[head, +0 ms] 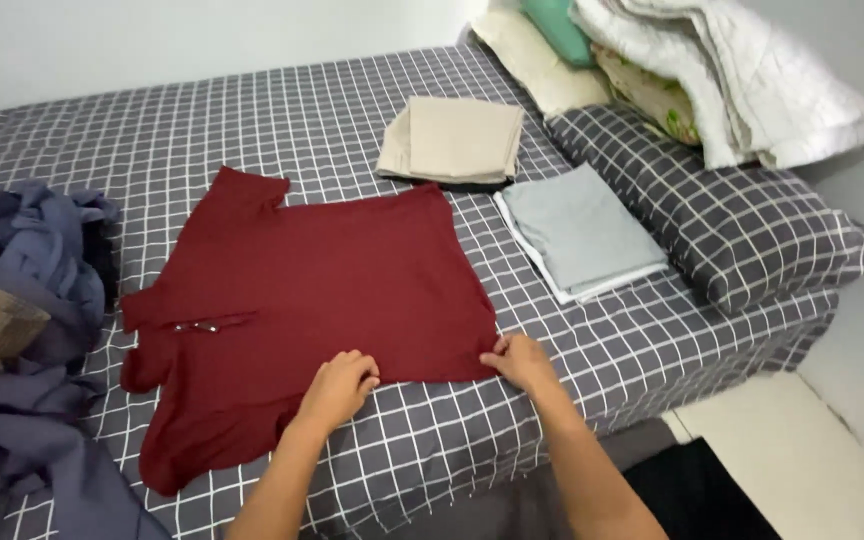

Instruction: Folding a maroon shirt on a bed with a checkered sheet.

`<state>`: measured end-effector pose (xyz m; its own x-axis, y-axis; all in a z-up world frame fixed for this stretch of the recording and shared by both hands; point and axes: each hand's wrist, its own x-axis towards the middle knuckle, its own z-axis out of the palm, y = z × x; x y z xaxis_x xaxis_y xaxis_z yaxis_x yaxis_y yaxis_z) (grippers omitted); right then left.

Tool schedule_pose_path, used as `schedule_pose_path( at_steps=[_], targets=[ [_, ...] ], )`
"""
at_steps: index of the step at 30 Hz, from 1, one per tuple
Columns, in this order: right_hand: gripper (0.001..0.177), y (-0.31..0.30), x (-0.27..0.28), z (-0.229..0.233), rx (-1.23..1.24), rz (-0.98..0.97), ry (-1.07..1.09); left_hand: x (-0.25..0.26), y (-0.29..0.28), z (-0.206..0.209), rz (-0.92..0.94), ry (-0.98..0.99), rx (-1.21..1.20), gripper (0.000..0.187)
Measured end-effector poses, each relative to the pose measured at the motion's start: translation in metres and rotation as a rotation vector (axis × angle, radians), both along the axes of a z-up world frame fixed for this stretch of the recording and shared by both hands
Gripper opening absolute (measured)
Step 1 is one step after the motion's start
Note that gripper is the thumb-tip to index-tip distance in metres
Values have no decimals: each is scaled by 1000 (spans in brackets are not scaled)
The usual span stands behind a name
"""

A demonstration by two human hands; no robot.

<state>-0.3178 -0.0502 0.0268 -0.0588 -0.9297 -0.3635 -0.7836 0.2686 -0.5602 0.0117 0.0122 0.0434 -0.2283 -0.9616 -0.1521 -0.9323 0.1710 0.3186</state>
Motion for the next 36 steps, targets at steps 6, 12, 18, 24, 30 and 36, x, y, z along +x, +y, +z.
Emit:
schedule_pose_path(
  at_steps=[6,12,18,24,30,36],
  targets=[
    [37,-49,-22,-67,-179,-53,-335,-10,0,22,-2,-48,53,16],
    [46,0,-16,15,110,-115,-580,-2,-11,-41,-25,25,-186,9],
    [32,-11,-42,-11,270,-60,-588,-3,-14,-41,-65,71,-211,2],
    [48,-11,-60,22,370,134,-243,2,-13,-17,-156,93,9,7],
    [65,-12,-46,22,358,225,-20,-10,-10,-11,-153,25,56,21],
    [40,-19,-61,4,210,92,164,-33,5,10,-179,-86,64,17]
  ],
)
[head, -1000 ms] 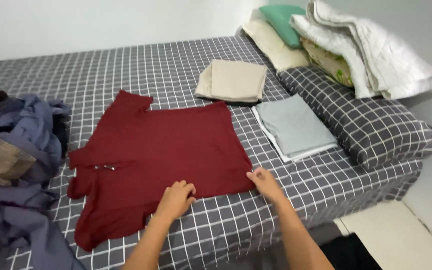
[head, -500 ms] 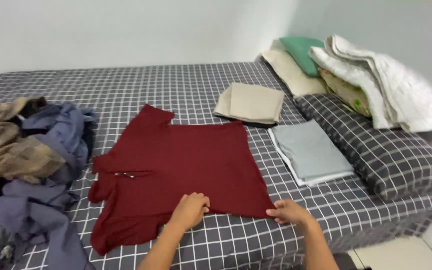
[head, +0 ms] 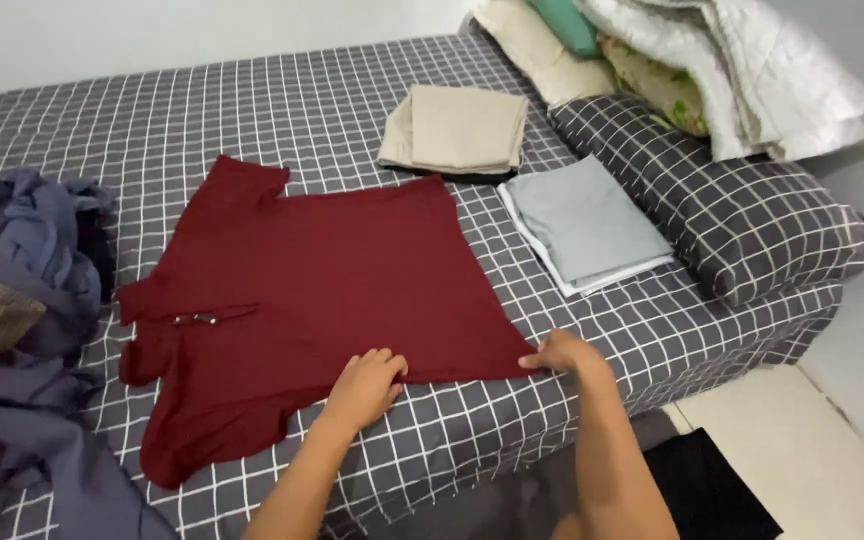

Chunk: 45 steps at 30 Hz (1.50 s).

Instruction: Folding a maroon shirt on a bed with a checkered sheet.

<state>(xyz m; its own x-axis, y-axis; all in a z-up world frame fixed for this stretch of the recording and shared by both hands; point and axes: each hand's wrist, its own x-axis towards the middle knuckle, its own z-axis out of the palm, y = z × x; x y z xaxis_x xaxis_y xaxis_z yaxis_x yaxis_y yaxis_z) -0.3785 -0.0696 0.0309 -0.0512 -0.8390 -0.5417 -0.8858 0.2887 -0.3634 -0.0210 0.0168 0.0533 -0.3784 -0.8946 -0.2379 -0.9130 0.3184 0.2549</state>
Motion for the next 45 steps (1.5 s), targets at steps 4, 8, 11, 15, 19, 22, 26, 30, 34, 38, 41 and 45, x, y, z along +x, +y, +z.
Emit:
schedule_pose_path(
  at_steps=[4,8,11,15,19,22,26,30,34,38,41,45],
  targets=[
    [57,11,43,32,-37,69,71,22,5,8,66,-4,-8,25],
    [44,33,141,29,-641,316,-34,85,23,-5,359,36,-103,34],
    [23,67,229,15,-746,630,-277,147,42,-4,724,21,-241,31],
    [39,111,321,-32,-597,651,-471,205,87,-9,1464,116,-294,56],
    [74,132,375,-13,-380,545,-421,285,100,-108,1430,423,-101,72],
    [32,127,395,-35,-444,481,-441,274,114,-92,1413,569,-179,39],
    [26,138,393,-3,-364,183,-644,243,122,-38,1405,1180,-334,33],
    [26,137,393,-14,-314,-46,-862,244,117,-32,1484,1353,-322,35],
    [27,150,392,21,-258,-67,-899,237,112,-17,1567,1380,-279,38],
    [64,158,388,60,-211,231,-944,239,124,-2,1544,1326,-54,62],
    [53,145,379,29,-60,389,-815,253,131,-17,1459,1171,107,76],
    [67,129,361,31,150,689,-443,274,133,-55,1404,895,151,79]
  ],
)
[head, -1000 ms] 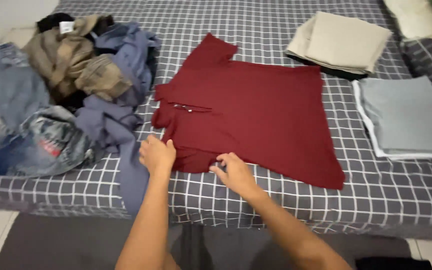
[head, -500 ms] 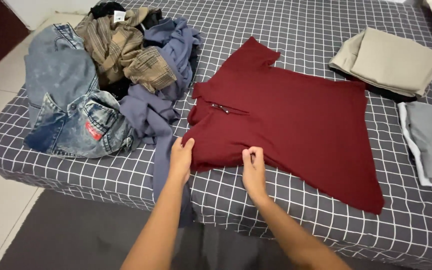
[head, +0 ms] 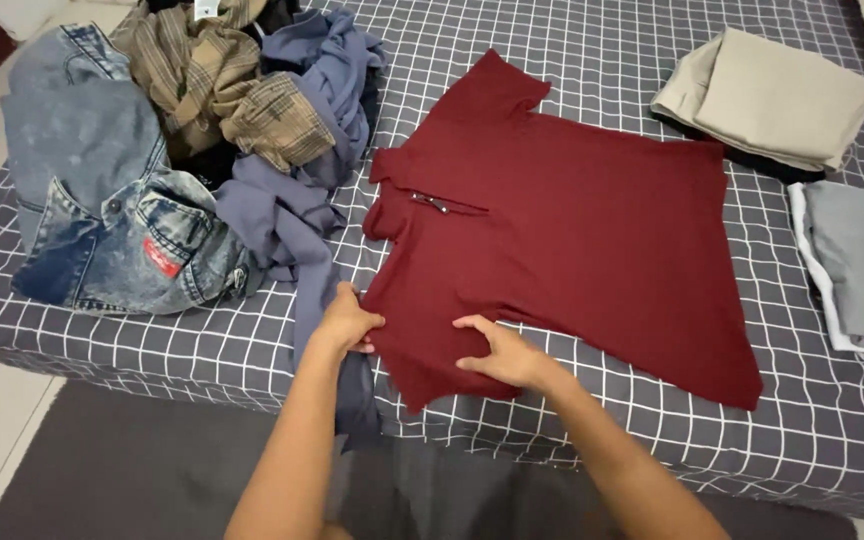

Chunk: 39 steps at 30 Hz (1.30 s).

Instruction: Folding a maroon shirt on a bed with a checkered sheet.

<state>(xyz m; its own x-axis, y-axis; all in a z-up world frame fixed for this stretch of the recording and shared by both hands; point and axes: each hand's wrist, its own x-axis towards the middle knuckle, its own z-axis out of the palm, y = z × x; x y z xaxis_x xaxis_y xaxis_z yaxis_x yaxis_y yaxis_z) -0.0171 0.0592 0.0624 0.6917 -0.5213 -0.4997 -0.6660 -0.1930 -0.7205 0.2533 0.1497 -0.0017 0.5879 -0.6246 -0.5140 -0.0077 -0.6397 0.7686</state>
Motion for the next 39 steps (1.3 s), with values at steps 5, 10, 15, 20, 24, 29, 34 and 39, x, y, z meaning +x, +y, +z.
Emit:
schedule_pose_path(
  at_steps=[5,10,15,20,24,29,34,39],
  targets=[
    [64,-7,-5,33,111,107,199,-5,-3,3,20,-25,-16,58],
    [50,-15,-12,-5,170,225,224,2,-8,-17,19,-5,-72,41],
    [41,-3,-13,-52,-1496,65,-293,-14,-1,33,122,111,-123,53],
    [27,67,19,-47,-916,432,-450,-5,-5,12,132,172,-154,54],
    [41,59,22,-73,-931,497,-329,-3,-5,8,134,193,-194,54],
    [20,54,13,-66,-961,421,-589,3,-16,3,158,138,-214,44],
    [13,79,14,-34,-898,430,-895,14,-41,-10,115,-240,-149,36],
    [18,84,14,-32,-607,662,-766,28,-70,7,206,51,-234,25]
  ],
)
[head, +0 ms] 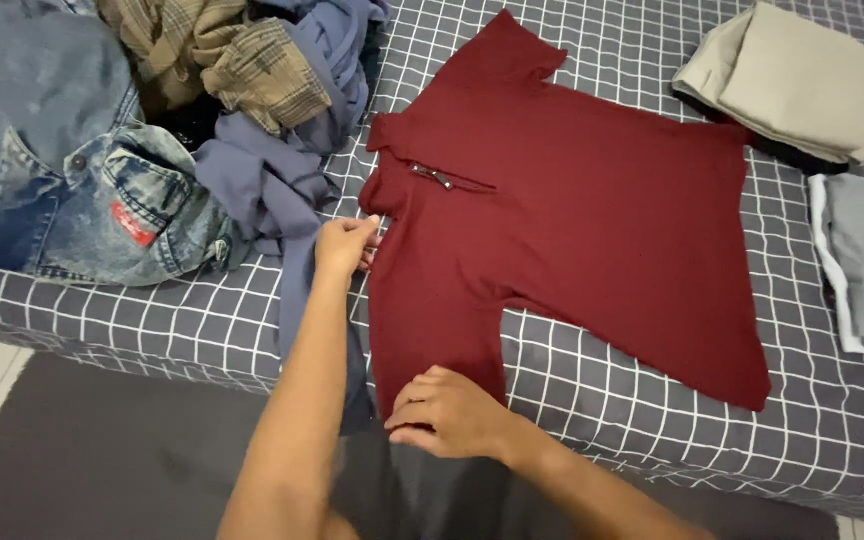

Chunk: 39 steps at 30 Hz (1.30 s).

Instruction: Folding a maroon shirt on a bed with a checkered sheet.

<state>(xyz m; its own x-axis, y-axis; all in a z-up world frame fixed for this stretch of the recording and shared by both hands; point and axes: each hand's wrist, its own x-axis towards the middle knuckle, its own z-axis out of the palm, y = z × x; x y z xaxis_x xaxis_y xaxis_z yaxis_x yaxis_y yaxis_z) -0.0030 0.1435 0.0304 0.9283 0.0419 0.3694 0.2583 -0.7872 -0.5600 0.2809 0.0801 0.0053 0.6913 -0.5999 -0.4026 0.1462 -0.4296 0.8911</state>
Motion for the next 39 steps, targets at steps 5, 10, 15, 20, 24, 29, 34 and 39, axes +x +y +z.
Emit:
schedule_pose_path(
  at_steps=[5,10,15,20,24,29,34,39],
  targets=[
    [16,-19,8,8,28,-198,-82,9,-6,7,-126,-38,-75,68],
    [40,-43,10,0,-225,-530,-230,55,-28,-42,-33,-78,-209,23],
    [68,-41,11,-19,-471,-647,98,80,-31,-53,56,-386,-157,12],
    [71,-39,22,-17,-474,-662,175,47,-18,1,-138,-294,79,93],
    [71,-36,24,-15,-479,-650,202,81,-43,-71,35,-511,-54,71],
    [71,-33,24,-14,-453,-660,193,71,-28,-42,-16,-633,4,64],
    [72,-38,19,-9,-406,-637,177,55,-22,-20,-374,-510,165,111],
    [48,-80,-5,-17,174,-543,-11,14,-22,6,-106,-1091,347,80]
  ],
)
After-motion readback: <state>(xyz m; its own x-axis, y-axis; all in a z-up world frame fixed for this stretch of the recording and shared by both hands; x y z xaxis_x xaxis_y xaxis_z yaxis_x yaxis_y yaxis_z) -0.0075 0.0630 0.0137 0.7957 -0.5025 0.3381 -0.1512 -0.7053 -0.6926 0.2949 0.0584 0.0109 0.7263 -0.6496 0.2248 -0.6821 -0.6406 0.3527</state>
